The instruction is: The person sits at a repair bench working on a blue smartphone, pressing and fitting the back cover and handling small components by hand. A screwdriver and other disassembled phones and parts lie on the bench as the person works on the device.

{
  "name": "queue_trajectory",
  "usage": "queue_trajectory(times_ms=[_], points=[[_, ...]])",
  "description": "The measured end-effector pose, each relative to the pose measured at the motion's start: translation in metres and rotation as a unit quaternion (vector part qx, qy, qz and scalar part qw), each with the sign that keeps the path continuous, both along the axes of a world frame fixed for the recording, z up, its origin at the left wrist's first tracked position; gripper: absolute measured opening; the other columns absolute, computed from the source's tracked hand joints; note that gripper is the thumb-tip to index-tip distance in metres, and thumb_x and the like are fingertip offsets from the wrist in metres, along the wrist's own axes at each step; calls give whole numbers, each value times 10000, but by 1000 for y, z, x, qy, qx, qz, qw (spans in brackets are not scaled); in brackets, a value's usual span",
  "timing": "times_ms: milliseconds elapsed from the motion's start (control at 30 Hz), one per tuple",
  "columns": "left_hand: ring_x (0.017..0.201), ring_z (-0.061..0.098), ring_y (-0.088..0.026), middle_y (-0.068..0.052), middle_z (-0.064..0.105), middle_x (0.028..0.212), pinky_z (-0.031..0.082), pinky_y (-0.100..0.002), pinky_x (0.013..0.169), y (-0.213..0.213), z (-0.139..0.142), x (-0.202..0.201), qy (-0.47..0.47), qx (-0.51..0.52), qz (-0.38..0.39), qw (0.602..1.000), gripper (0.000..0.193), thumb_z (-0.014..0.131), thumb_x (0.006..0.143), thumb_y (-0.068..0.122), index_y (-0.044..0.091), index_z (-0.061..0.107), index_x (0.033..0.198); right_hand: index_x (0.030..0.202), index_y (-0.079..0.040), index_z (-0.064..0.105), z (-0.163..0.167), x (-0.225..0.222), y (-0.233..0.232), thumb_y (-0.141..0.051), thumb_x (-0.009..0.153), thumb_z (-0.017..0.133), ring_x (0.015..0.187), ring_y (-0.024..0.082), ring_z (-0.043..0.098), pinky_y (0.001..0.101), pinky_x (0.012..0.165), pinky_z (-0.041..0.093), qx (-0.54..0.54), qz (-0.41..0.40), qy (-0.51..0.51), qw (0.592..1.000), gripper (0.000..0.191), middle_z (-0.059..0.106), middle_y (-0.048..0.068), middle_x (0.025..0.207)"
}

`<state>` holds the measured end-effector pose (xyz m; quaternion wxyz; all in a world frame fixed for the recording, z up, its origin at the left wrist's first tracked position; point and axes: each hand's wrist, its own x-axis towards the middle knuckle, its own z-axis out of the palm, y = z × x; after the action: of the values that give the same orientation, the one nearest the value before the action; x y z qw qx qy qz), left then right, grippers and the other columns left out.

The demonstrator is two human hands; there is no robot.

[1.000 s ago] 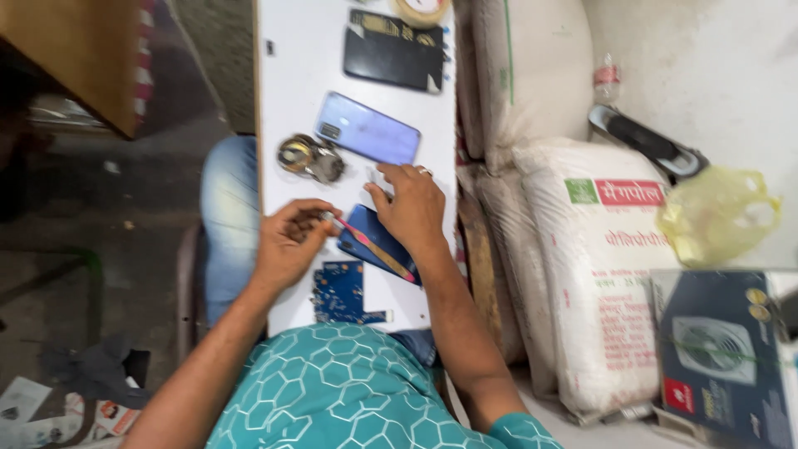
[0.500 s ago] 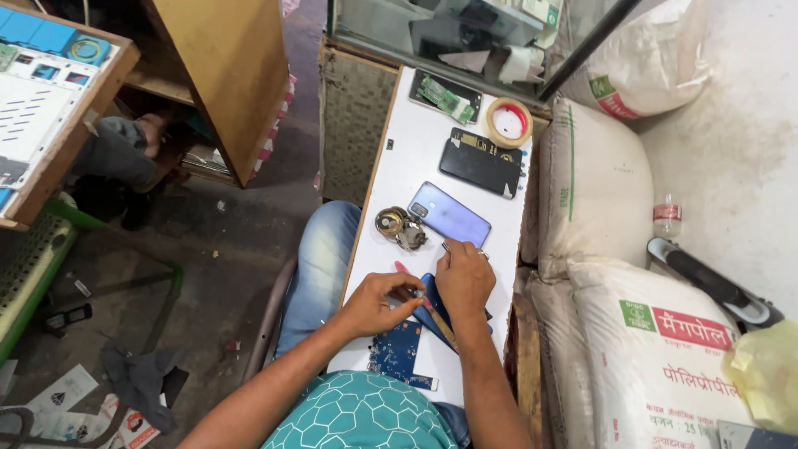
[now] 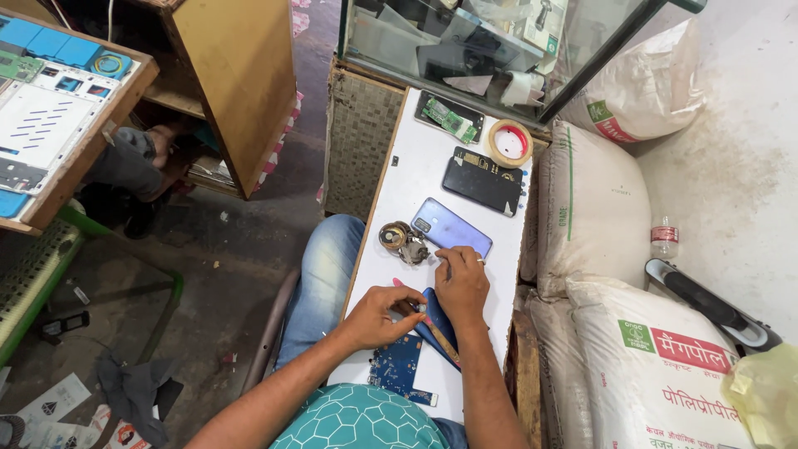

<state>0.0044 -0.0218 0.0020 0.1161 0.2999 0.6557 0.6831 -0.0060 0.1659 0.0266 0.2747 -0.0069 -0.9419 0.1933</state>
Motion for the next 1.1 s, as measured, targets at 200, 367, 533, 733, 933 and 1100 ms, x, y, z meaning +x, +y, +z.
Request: queue_trajectory(times_ms=[200, 367, 533, 733, 933, 1100], points=[[846, 783, -167, -121, 788, 910, 634, -292, 806, 2, 0, 0, 4, -12, 7, 1000, 297, 788, 883, 154, -27, 717, 1108, 1000, -96, 766, 4, -3, 3, -23, 899, 698, 858, 202, 679, 314, 738, 550, -132, 56, 33, 989, 142, 701, 58, 1017], [864, 792, -176, -122, 796, 926, 637, -298, 820, 2, 0, -1, 23, -35, 2, 999, 290, 779, 890, 162, -11, 725, 1117, 1052, -71, 754, 12, -2, 12, -13, 909, 703, 831, 155, 719, 269, 670, 559, -166, 76, 58, 981, 162, 762, 70, 1003], [865, 793, -180, -127, 798, 931, 635, -303, 802, 3, -2, 0, 21, -53, 12, 998, 298, 782, 891, 168, -2, 726, 1129, 1057, -61, 698, 27, 38, 15, -33, 892, 691, 767, 116, 738, 244, 608, 559, -258, 45, -5, 965, 168, 772, 41, 919], [847, 789, -180, -135, 796, 930, 635, -306, 771, 7, -12, 5, -1, -36, 36, 999, 326, 803, 859, 135, -2, 717, 1142, 941, -83, 789, 42, 106, 9, -46, 780, 758, 720, 201, 701, 313, 672, 554, -93, 37, -57, 993, 168, 742, 86, 871], [869, 787, -162, -127, 790, 935, 632, -284, 779, -3, -14, 6, 9, -51, 42, 998, 308, 808, 870, 110, -5, 706, 1137, 974, -84, 763, 29, 125, 0, -242, 709, 907, 822, 273, 688, 350, 711, 553, -23, 62, -48, 997, 341, 708, 82, 940], [886, 740, -150, -120, 762, 958, 616, -279, 827, -13, -14, 5, -56, 16, 42, 997, 300, 788, 895, 57, -5, 711, 1177, 961, -84, 758, 19, 122, 3, -163, 774, 881, 808, 236, 692, 336, 705, 563, -61, 60, -50, 995, 238, 704, 80, 928]])
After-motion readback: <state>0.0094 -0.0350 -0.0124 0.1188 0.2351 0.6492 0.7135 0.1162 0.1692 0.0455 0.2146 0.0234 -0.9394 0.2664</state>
